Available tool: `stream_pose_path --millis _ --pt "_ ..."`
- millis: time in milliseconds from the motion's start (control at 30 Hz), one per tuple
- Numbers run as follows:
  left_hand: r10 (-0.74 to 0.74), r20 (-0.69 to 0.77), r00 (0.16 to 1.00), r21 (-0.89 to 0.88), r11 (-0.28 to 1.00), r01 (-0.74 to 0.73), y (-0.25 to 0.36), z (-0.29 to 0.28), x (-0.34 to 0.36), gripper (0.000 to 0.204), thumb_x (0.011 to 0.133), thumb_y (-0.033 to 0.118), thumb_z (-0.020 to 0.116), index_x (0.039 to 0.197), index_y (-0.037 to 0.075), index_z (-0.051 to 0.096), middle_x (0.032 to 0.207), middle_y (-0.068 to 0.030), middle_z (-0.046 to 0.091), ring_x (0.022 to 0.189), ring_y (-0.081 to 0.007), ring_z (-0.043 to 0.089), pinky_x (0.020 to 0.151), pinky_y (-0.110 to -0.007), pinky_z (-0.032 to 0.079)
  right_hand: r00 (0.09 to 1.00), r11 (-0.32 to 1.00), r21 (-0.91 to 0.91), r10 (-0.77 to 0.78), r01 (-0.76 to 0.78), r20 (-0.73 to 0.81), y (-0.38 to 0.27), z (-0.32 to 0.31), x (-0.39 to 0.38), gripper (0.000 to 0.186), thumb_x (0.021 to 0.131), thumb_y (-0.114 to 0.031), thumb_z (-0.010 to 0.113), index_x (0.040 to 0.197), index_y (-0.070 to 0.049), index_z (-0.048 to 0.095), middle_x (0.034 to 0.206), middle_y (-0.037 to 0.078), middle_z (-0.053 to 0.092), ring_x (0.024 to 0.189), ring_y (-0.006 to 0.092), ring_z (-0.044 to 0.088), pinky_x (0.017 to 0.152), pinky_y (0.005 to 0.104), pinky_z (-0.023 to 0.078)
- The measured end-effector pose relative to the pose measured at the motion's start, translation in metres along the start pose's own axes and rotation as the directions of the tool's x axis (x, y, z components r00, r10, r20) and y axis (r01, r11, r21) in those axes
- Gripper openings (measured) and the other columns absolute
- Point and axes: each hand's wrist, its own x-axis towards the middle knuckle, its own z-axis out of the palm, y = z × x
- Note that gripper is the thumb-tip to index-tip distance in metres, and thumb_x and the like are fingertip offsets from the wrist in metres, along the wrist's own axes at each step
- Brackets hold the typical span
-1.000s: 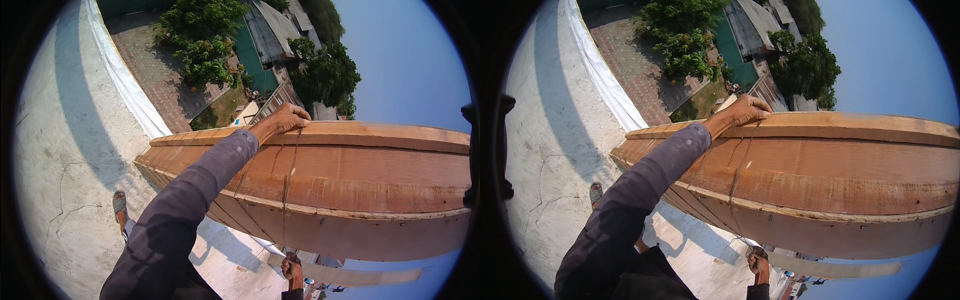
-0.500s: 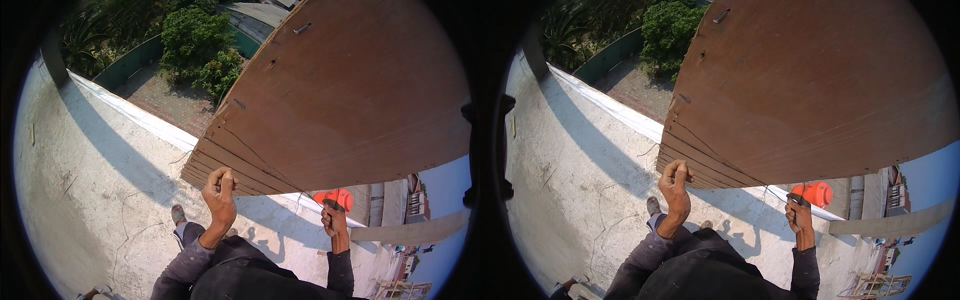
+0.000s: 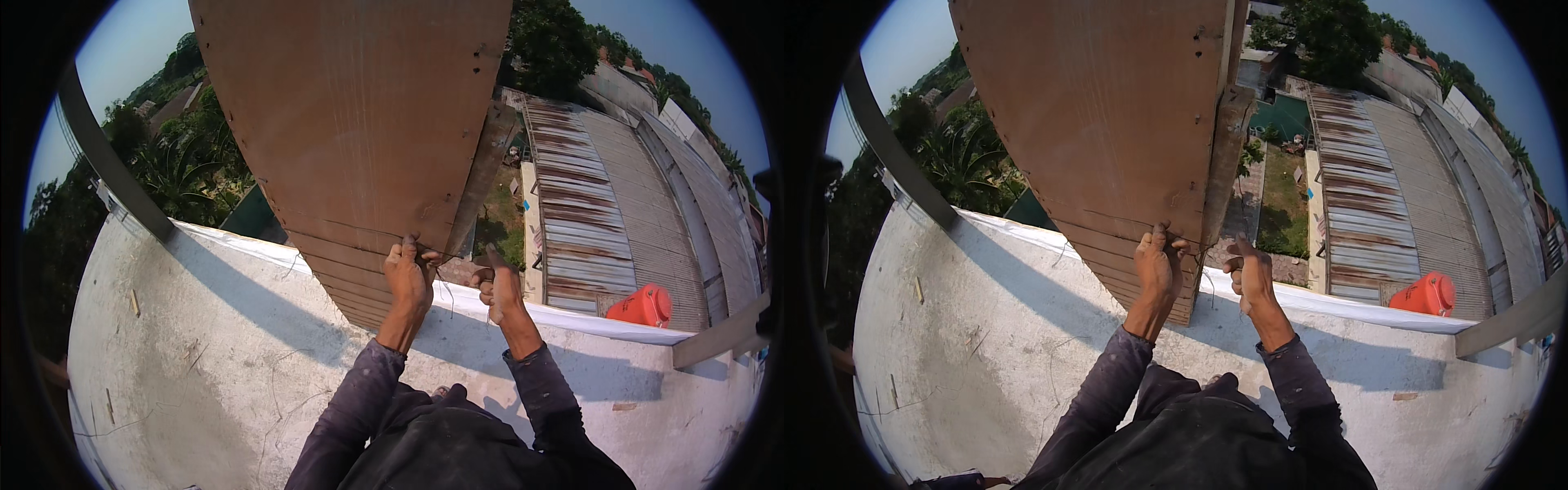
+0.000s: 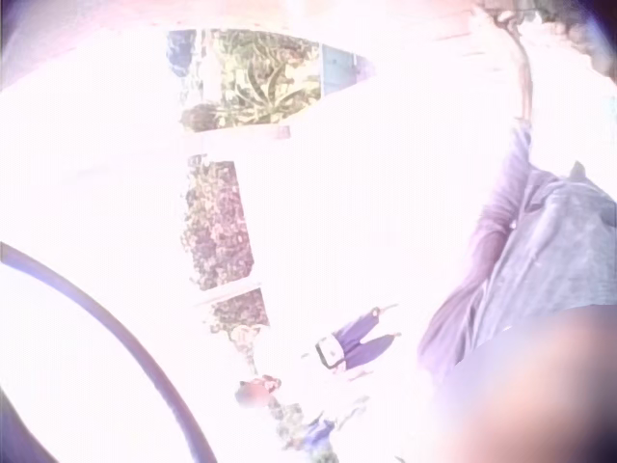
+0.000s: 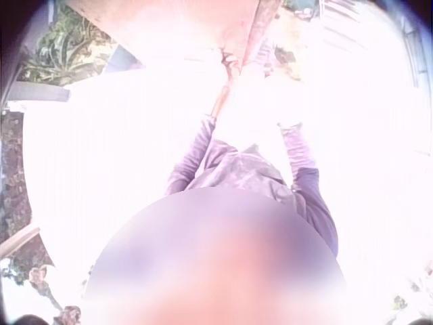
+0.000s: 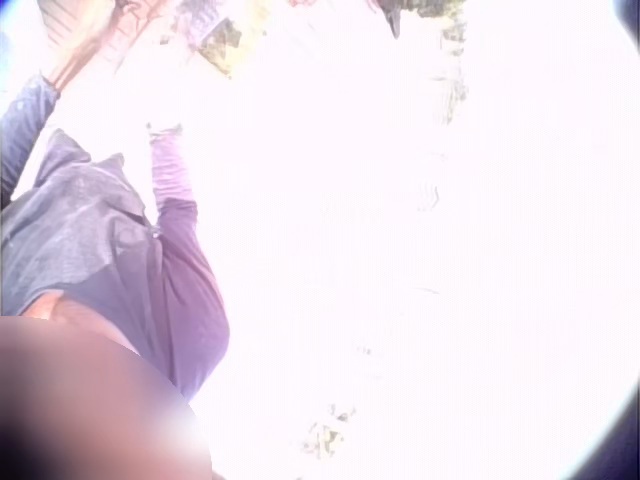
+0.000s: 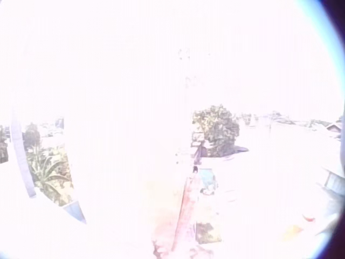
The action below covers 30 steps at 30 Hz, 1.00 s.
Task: The person uses pliers to remove nails from a wooden structure on a rooftop, then ties a wire around the structure to secure it. The person repeats the process of removing nails and tying wire multiple times.
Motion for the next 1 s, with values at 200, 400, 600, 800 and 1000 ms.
stream_pose_path --millis 200,400,600,800,1000 --pt "-0.134 -0.010 0.991 0.154 0.979 0.134 -0.006 0.022 -0.001 0.017 0.104 0.020 0.054 0.111 0.004 0.058 0.095 -0.0080 0.063 0.084 -0.0221 0.065 0.076 -0.037 0.057 0.974 0.921 0.319 -0.226 0.222 -0.024 -0.015 -0.034 -0.005 0.020 0.095 -0.019 0.059 0.097 -0.001 0.067 0.067 0.001 0.054 0.043 0.0049 0.031 0.038 0.0222 0.020" --pt "-0.176 0.131 0.976 0.090 0.982 0.165 -0.005 0.021 0.007 0.017 0.103 0.020 0.056 0.109 0.005 0.061 0.094 -0.0073 0.063 0.090 -0.0229 0.064 0.077 -0.037 0.056 0.951 0.906 0.311 -0.309 0.288 0.020 0.006 -0.018 -0.013 0.016 0.094 -0.013 0.060 0.088 0.000 0.065 0.065 0.000 0.051 0.046 0.0039 0.033 0.041 0.0233 0.022" --pt "-0.308 0.048 0.950 0.325 0.904 0.277 0.023 0.028 0.008 0.023 0.101 0.021 0.058 0.111 0.000 0.060 0.092 -0.0094 0.063 0.089 -0.0237 0.064 0.070 -0.035 0.051 0.940 0.942 0.112 -0.327 0.316 0.094 0.039 0.036 -0.025 0.034 0.100 -0.021 0.059 0.076 0.002 0.060 0.058 0.000 0.050 0.049 0.0078 0.043 0.048 0.0257 0.035" --pt "-0.289 -0.070 0.955 0.521 0.806 0.282 0.035 0.050 0.014 0.027 0.099 0.023 0.061 0.114 0.001 0.060 0.096 -0.0121 0.065 0.088 -0.0245 0.064 0.074 -0.038 0.048 0.900 0.905 -0.001 -0.424 0.426 0.101 0.046 0.042 -0.024 0.028 0.100 -0.018 0.058 0.085 0.006 0.063 0.065 0.008 0.061 0.057 0.0110 0.053 0.054 0.0292 0.043" --pt "-0.423 -0.114 0.899 0.436 0.792 0.428 0.034 0.059 0.010 0.025 0.101 0.022 0.057 0.115 0.001 0.057 0.097 -0.0096 0.063 0.088 -0.0241 0.063 0.072 -0.037 0.049 0.773 0.759 -0.147 -0.618 0.635 0.145 0.045 0.043 -0.002 0.016 0.094 -0.001 0.050 0.095 0.011 0.060 0.067 0.015 0.060 0.062 0.0159 0.059 0.058 0.0319 0.044"
